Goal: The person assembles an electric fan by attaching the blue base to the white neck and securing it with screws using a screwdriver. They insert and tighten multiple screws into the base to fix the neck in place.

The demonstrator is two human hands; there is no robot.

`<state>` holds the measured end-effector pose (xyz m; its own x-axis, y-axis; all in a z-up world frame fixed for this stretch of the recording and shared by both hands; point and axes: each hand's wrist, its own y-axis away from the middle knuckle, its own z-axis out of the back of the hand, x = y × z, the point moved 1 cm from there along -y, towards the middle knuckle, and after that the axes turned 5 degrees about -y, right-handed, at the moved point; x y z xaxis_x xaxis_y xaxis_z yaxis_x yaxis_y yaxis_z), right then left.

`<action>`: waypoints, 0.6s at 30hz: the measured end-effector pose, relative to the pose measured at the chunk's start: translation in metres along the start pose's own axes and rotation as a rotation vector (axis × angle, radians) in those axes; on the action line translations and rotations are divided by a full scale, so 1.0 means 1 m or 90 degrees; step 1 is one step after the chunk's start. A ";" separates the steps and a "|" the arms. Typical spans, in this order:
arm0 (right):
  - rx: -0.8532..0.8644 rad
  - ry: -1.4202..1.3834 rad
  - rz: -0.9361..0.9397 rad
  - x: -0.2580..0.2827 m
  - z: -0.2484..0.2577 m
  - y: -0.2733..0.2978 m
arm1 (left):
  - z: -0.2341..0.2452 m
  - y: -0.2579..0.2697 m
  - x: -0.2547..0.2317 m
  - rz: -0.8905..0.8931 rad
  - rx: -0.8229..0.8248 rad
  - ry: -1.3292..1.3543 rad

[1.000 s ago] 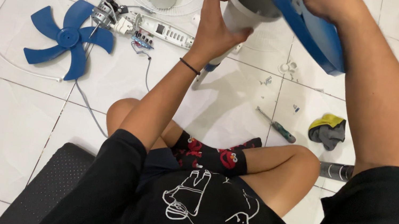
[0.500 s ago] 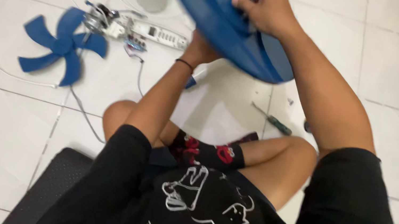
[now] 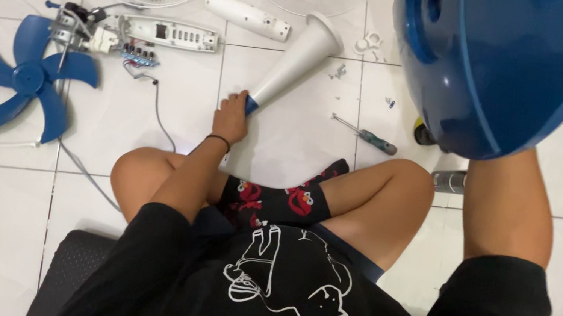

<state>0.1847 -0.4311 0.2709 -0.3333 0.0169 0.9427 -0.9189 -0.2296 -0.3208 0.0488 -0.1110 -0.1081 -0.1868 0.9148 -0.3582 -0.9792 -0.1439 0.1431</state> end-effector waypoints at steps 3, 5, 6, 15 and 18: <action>-0.016 -0.019 0.012 0.000 0.011 0.007 | 0.015 -0.024 -0.024 -0.043 -0.072 0.010; -0.024 -0.032 0.008 -0.003 0.014 0.018 | 0.019 -0.051 -0.045 -0.055 -0.092 0.054; -0.027 -0.038 0.007 -0.003 0.015 0.021 | 0.017 -0.065 -0.053 -0.038 -0.061 0.065; -0.053 -0.054 0.023 -0.012 0.035 0.026 | 0.016 -0.110 -0.069 0.033 0.000 0.113; -0.064 -0.055 0.034 -0.017 0.045 0.024 | 0.056 -0.081 -0.071 -0.105 -0.116 0.235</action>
<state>0.1776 -0.4803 0.2508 -0.3672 -0.0770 0.9269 -0.9181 -0.1296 -0.3745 0.1462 -0.1435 -0.0429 -0.0107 0.7392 -0.6734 -0.9900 -0.1028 -0.0970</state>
